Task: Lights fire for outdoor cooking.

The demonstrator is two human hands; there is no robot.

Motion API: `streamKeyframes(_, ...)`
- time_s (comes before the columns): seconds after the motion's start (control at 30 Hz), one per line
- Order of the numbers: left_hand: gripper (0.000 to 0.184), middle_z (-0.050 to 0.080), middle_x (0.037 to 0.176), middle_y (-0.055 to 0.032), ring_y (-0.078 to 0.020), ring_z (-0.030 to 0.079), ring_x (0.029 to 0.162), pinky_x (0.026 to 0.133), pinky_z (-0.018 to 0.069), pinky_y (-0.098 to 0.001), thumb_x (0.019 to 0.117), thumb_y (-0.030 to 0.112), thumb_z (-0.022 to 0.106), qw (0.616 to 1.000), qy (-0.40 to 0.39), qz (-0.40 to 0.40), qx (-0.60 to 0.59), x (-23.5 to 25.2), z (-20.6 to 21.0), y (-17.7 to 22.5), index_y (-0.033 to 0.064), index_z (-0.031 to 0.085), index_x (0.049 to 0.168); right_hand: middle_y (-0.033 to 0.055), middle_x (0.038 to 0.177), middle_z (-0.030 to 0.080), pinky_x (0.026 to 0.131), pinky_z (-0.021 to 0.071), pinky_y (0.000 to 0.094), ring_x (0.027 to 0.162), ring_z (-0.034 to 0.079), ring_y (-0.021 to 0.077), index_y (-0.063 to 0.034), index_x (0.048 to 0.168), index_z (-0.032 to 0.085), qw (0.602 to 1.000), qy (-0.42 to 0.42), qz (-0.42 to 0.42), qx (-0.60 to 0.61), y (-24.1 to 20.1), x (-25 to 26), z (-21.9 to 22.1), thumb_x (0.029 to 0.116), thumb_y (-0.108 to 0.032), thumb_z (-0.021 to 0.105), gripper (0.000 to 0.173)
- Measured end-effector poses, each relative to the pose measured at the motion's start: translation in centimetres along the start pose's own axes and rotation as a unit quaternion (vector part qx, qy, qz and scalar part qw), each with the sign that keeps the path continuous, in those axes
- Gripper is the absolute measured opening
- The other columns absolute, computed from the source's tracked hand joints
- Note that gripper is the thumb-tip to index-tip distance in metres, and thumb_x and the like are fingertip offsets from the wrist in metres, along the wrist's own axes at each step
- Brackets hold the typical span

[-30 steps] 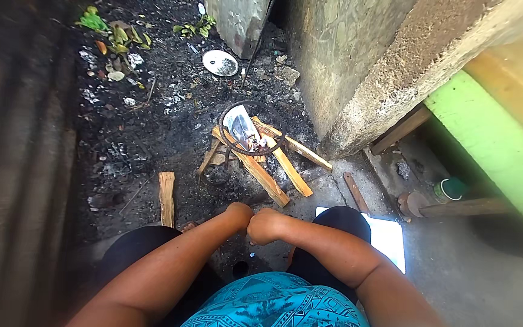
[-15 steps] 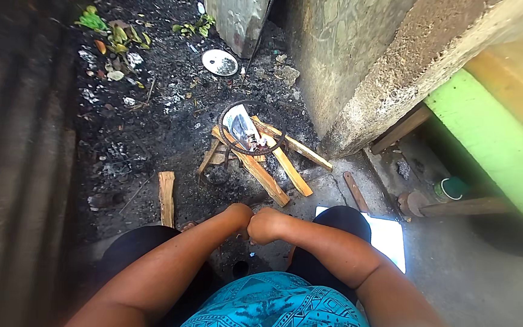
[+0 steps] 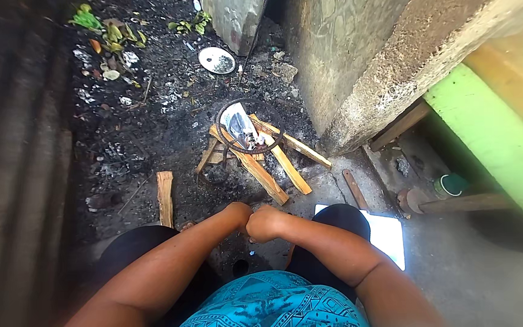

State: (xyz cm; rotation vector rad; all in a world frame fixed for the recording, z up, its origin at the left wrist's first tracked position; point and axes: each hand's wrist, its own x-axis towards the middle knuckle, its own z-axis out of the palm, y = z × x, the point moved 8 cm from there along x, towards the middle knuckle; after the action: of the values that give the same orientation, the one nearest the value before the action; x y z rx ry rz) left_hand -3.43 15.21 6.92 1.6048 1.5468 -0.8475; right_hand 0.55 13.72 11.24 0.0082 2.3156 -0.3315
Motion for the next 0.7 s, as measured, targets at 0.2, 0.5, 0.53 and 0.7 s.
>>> streamKeyframes(0.2, 0.041, 0.068, 0.115, -0.0224, -0.0408, 0.064, 0.113, 0.089, 0.0499, -0.0641, 0.0858, 0.030, 0.078, 1.000, 0.001, -0.012, 0.005, 0.06, 0.11, -0.23, -0.0027, 0.068, 0.108, 0.0222, 0.107, 0.069, 0.084, 0.0504, 0.0636, 0.105, 0.066, 0.0416, 0.0020, 0.102, 0.069, 1.000, -0.004, 0.000, 0.001, -0.11, 0.20, -0.02, 0.1053, -0.035, 0.055, 0.039)
streamKeyframes(0.5, 0.034, 0.068, 0.114, -0.0213, -0.0402, 0.064, 0.112, 0.086, 0.0505, -0.0628, 0.0840, 0.023, 0.078, 1.000, -0.001, -0.026, 0.011, -0.10, 0.25, -0.40, -0.0016, 0.069, 0.106, 0.0219, 0.110, 0.069, 0.087, 0.0499, 0.0639, 0.108, 0.065, 0.0417, 0.0006, 0.106, 0.070, 1.000, -0.013, -0.004, 0.002, -0.32, 0.20, -0.10, 0.1059, -0.035, 0.055, 0.039)
streamKeyframes(0.53, 0.035, 0.068, 0.114, -0.0213, -0.0403, 0.064, 0.112, 0.087, 0.0504, -0.0629, 0.0841, 0.024, 0.079, 1.000, -0.001, -0.025, 0.012, -0.07, 0.26, -0.40, -0.0017, 0.069, 0.106, 0.0222, 0.110, 0.069, 0.086, 0.0498, 0.0640, 0.108, 0.065, 0.0419, 0.0010, 0.106, 0.070, 1.000, -0.013, -0.003, 0.001, -0.32, 0.22, -0.09, 0.1058, -0.035, 0.055, 0.039)
streamKeyframes(0.7, 0.039, 0.068, 0.115, -0.0209, -0.0396, 0.064, 0.112, 0.087, 0.0503, -0.0626, 0.0826, 0.027, 0.080, 1.000, -0.003, -0.026, 0.014, 0.18, 0.30, -0.34, -0.0013, 0.069, 0.106, 0.0220, 0.109, 0.069, 0.086, 0.0500, 0.0637, 0.108, 0.066, 0.0419, 0.0009, 0.105, 0.070, 1.000, -0.008, -0.007, 0.001, -0.24, 0.34, 0.09, 0.1058, -0.036, 0.055, 0.039)
